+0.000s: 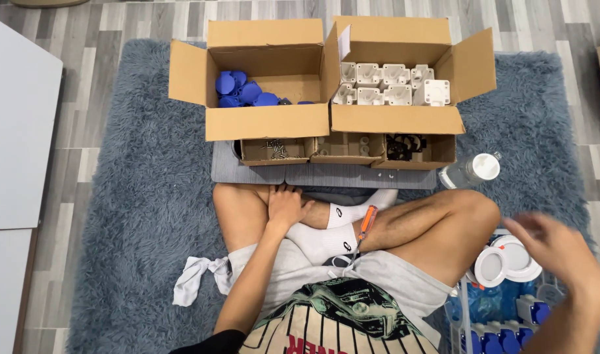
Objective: Assembling electrical components by joining parts and fastening them with a screwdriver
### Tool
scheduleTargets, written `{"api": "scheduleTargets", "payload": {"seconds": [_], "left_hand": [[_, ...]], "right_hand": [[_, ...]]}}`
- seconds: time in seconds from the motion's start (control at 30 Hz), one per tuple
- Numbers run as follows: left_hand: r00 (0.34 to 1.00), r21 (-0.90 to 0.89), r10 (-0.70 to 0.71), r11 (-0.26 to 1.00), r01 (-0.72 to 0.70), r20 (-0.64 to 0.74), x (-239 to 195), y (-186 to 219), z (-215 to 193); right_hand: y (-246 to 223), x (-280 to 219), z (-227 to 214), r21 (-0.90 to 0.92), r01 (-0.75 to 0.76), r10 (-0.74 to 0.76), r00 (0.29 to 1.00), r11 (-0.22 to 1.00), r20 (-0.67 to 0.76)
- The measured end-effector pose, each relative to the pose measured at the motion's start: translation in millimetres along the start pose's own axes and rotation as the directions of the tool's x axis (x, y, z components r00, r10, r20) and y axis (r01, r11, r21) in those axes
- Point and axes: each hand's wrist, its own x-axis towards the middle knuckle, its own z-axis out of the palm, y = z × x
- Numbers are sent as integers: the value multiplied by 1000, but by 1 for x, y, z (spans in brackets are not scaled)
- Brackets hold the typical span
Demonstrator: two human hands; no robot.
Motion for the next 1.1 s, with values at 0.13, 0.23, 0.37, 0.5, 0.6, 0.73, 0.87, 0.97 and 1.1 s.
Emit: {"api": "scheduleTargets", "payload": {"seconds": [0.13, 0.23, 0.37, 0.5, 0.6, 0.73, 0.87, 0.97, 1.1], "left_hand": [[999, -43, -17, 999, 15, -44, 0, -3, -2], [999, -72, -32, 997, 32, -6, 0, -6, -9], [999, -247, -45, 968, 47, 13, 3, -13, -7], [998, -285, -57, 957, 49, -21, 2, -16, -2], [998, -324, -52, 945, 42, -21, 5, -16, -1], [998, -342, -59, 938, 62, 18, 7, -17, 5], [997, -362, -64, 929, 77, 46, 9, -18, 3], [995, -385, -72, 918, 93, 68, 7, -20, 2], [994, -407, -87, 907, 104, 59, 7, -20, 6]], "right_hand": [[-141, -33, -63, 194, 496, -456, 863, 846, -217], [-227, -39, -81, 272, 820, -753, 571, 503, -327], [-316, -29, -81, 311, 936, -909, 264, 162, -322], [-378, -17, -87, 336, 928, -946, 243, 161, -216], [-404, -6, -75, 313, 939, -939, 229, 143, -256], [-446, 32, -40, 234, 966, -953, 171, 112, -250], [-504, 54, -7, 279, 902, -938, 347, 329, -17], [-544, 76, 23, 252, 831, -868, 473, 496, 151], [-573, 74, 23, 273, 730, -774, 543, 627, 327]]}}
